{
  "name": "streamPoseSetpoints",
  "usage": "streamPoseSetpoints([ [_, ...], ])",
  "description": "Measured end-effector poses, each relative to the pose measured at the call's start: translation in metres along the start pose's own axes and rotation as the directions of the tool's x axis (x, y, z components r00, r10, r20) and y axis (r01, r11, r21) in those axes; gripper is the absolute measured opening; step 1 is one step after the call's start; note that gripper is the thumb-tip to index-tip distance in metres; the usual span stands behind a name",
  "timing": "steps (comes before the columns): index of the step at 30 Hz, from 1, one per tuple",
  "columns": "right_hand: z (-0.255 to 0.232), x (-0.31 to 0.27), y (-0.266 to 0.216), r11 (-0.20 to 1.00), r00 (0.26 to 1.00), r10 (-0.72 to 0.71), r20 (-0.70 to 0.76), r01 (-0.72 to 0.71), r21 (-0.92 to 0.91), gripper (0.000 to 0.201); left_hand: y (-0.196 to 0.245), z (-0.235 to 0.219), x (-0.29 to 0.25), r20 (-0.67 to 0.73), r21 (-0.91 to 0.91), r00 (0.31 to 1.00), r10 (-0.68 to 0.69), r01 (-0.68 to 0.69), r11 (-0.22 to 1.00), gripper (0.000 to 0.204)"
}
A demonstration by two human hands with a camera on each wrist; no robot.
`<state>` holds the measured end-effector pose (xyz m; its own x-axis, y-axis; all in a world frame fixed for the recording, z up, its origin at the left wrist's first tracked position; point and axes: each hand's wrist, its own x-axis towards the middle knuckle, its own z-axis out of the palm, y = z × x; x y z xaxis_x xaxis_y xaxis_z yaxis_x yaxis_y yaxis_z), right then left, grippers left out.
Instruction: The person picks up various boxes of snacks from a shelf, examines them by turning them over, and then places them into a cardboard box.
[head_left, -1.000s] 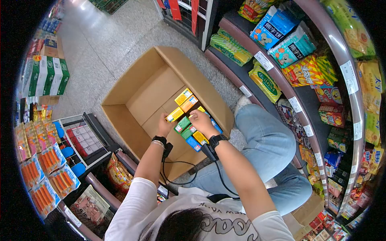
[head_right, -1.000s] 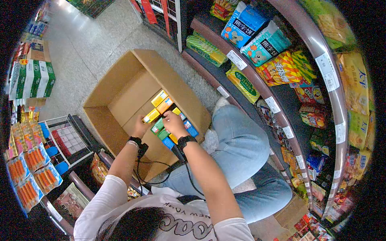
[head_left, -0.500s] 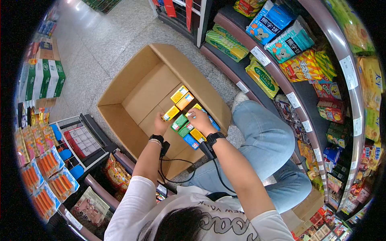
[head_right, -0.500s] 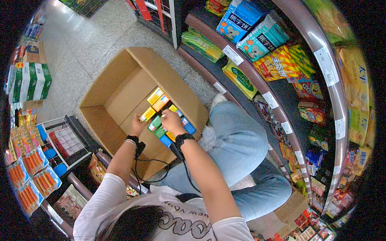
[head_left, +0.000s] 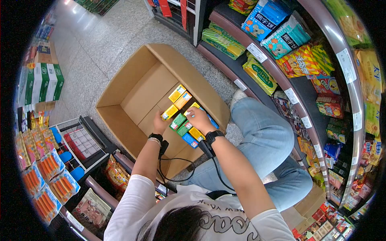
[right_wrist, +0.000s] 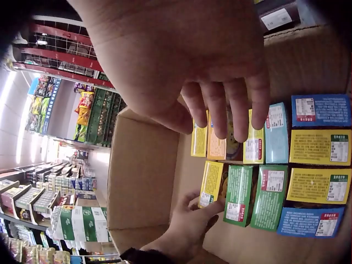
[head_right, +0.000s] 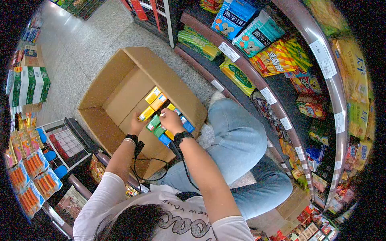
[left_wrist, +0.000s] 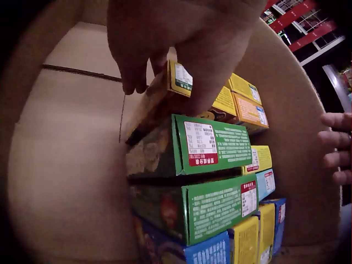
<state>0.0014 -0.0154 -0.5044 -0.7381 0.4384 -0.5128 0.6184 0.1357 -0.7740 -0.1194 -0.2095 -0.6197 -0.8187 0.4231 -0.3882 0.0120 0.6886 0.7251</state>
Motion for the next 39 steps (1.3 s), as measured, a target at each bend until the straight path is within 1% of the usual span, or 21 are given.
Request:
streamPoseSetpoints([
  [4, 0.0, 0.001, 0.0, 1.0, 1.0, -0.001, -0.009, 0.001, -0.019, 0.026, 0.011, -0.003, -0.002, 0.018, 0.054, 1.0, 0.012, -0.013, 0.998, 0.061],
  [7, -0.001, 0.0, 0.0, 1.0, 1.0, -0.011, -0.009, 0.011, -0.02, 0.026, 0.022, -0.007, -0.004, 0.046, 0.026, 0.998, -0.031, 0.03, 0.999, 0.06],
  [10, -0.003, -0.002, -0.002, 1.0, 1.0, -0.013, -0.015, 0.013, -0.014, 0.026, 0.033, -0.01, -0.007, 0.027, 0.09, 0.999, -0.02, 0.018, 0.996, 0.059],
  [11, -0.004, -0.003, -0.004, 1.0, 1.0, -0.008, -0.016, 0.008, -0.016, 0.026, 0.027, -0.007, -0.004, -0.005, 0.026, 1.0, -0.01, 0.01, 1.0, 0.058],
  [12, -0.005, -0.003, -0.005, 1.0, 1.0, -0.004, -0.018, 0.004, -0.018, 0.025, 0.01, 0.0, 0.001, -0.038, -0.038, 0.999, 0.0, -0.001, 0.999, 0.056],
  [13, -0.006, -0.003, -0.007, 1.0, 1.0, -0.001, -0.021, 0.001, -0.019, 0.025, 0.01, 0.001, 0.003, -0.07, -0.101, 0.998, 0.009, -0.016, 0.995, 0.055],
  [16, -0.008, -0.004, -0.008, 1.0, 0.998, -0.023, -0.064, 0.022, -0.015, 0.025, 0.016, -0.008, 0.004, -0.13, -0.052, 0.99, -0.047, 0.04, 0.998, 0.048],
  [20, -0.013, -0.007, -0.014, 0.996, 0.981, -0.091, -0.173, 0.093, 0.003, 0.022, 0.026, -0.02, 0.015, -0.185, -0.176, 0.982, 0.026, -0.059, 0.983, 0.031],
  [22, -0.019, -0.011, -0.026, 0.991, 0.961, -0.133, -0.242, 0.135, -0.01, 0.021, 0.067, -0.033, 0.004, -0.188, -0.265, 0.981, 0.044, -0.094, 0.96, 0.026],
  [25, -0.044, -0.026, -0.06, 0.967, 0.923, -0.164, -0.348, 0.221, 0.129, 0.018, 0.127, -0.051, -0.009, 0.007, -0.436, 1.0, 0.019, -0.014, 0.9, 0.023],
  [26, -0.057, -0.033, -0.075, 0.962, 0.908, -0.178, -0.379, 0.242, 0.128, 0.017, 0.153, -0.058, -0.017, 0.034, -0.444, 0.997, 0.063, -0.042, 0.895, 0.023],
  [29, -0.108, -0.074, -0.113, 0.889, 0.883, -0.189, -0.431, 0.34, 0.306, 0.016, 0.241, -0.072, -0.05, 0.101, -0.47, 0.977, 0.189, -0.12, 0.875, 0.023],
  [30, -0.124, -0.085, -0.114, 0.868, 0.865, -0.232, -0.445, 0.39, 0.307, 0.017, 0.267, -0.074, -0.06, 0.119, -0.479, 0.967, 0.227, -0.145, 0.866, 0.023],
  [31, -0.137, -0.093, -0.108, 0.812, 0.86, -0.253, -0.442, 0.437, 0.387, 0.019, 0.292, -0.074, -0.072, 0.139, -0.489, 0.954, 0.267, -0.168, 0.856, 0.023],
  [32, -0.155, -0.111, -0.108, 0.788, 0.829, -0.281, -0.484, 0.487, 0.376, 0.019, 0.316, -0.073, -0.085, 0.173, -0.511, 0.937, 0.304, -0.179, 0.841, 0.024],
  [34, -0.188, -0.146, -0.104, 0.724, 0.751, -0.306, -0.585, 0.583, 0.369, 0.017, 0.362, -0.065, -0.113, 0.244, -0.557, 0.893, 0.378, -0.19, 0.808, 0.025],
  [35, -0.202, -0.161, -0.098, 0.682, 0.702, -0.305, -0.643, 0.633, 0.368, 0.015, 0.387, -0.06, -0.13, 0.308, -0.557, 0.855, 0.416, -0.193, 0.808, 0.025],
  [36, -0.22, -0.186, -0.098, 0.688, 0.727, -0.268, -0.632, 0.604, 0.403, 0.017, 0.412, -0.053, -0.148, 0.37, -0.557, 0.812, 0.452, -0.195, 0.807, 0.025],
  [37, -0.233, -0.205, -0.094, 0.678, 0.713, -0.231, -0.662, 0.606, 0.416, 0.017, 0.434, -0.044, -0.166, 0.429, -0.56, 0.761, 0.486, -0.199, 0.804, 0.025],
  [39, -0.257, -0.24, -0.083, 0.658, 0.677, -0.158, -0.719, 0.615, 0.435, 0.018, 0.467, -0.013, -0.193, 0.483, -0.602, 0.626, 0.612, -0.27, 0.751, 0.024],
])
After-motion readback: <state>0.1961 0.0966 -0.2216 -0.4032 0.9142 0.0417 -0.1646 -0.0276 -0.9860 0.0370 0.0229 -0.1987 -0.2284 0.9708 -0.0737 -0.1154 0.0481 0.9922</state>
